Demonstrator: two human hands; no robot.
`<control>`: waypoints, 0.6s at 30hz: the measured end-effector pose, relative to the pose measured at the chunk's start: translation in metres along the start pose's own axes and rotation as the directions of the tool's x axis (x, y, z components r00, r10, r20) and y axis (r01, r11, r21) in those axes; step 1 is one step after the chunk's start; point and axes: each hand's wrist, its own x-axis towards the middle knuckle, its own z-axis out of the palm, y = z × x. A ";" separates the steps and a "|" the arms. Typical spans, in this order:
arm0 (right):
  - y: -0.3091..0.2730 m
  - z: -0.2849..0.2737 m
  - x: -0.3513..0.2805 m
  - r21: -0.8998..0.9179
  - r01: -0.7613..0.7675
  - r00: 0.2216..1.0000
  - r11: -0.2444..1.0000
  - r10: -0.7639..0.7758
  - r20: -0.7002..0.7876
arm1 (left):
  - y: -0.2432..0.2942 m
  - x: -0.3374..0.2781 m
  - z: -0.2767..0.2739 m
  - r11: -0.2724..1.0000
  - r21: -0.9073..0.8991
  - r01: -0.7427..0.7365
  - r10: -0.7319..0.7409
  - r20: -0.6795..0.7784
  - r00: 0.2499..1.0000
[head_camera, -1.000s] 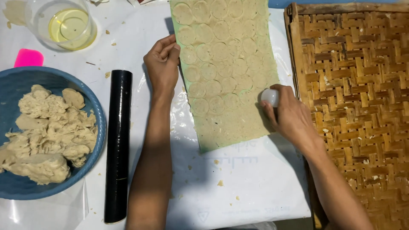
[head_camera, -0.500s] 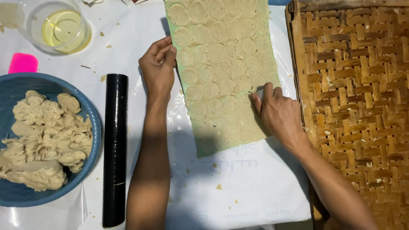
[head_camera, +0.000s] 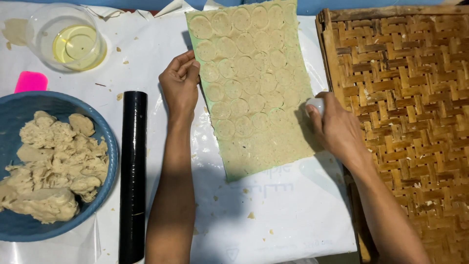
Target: Rolling out dough and cutting it into small circular shapes using a round cap-like tool.
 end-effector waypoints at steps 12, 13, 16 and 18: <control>-0.016 -0.007 0.005 -0.179 -0.007 0.991 0.984 0.031 0.132 | 0.026 -0.004 0.006 0.999 -0.024 0.039 -0.039 -0.020 0.999; -0.010 0.002 0.005 -0.178 -0.007 0.990 0.984 0.032 0.137 | 0.026 -0.004 0.006 0.999 -0.022 0.044 -0.045 -0.021 0.999; 0.005 0.022 0.007 -0.363 0.103 0.989 0.926 -0.135 -0.064 | 0.026 -0.004 0.006 0.999 -0.014 0.051 -0.051 -0.011 0.999; 0.005 0.023 0.009 -0.354 0.168 0.974 0.920 -0.211 -0.084 | 0.027 -0.004 0.005 0.999 0.047 -0.008 0.008 -0.004 1.000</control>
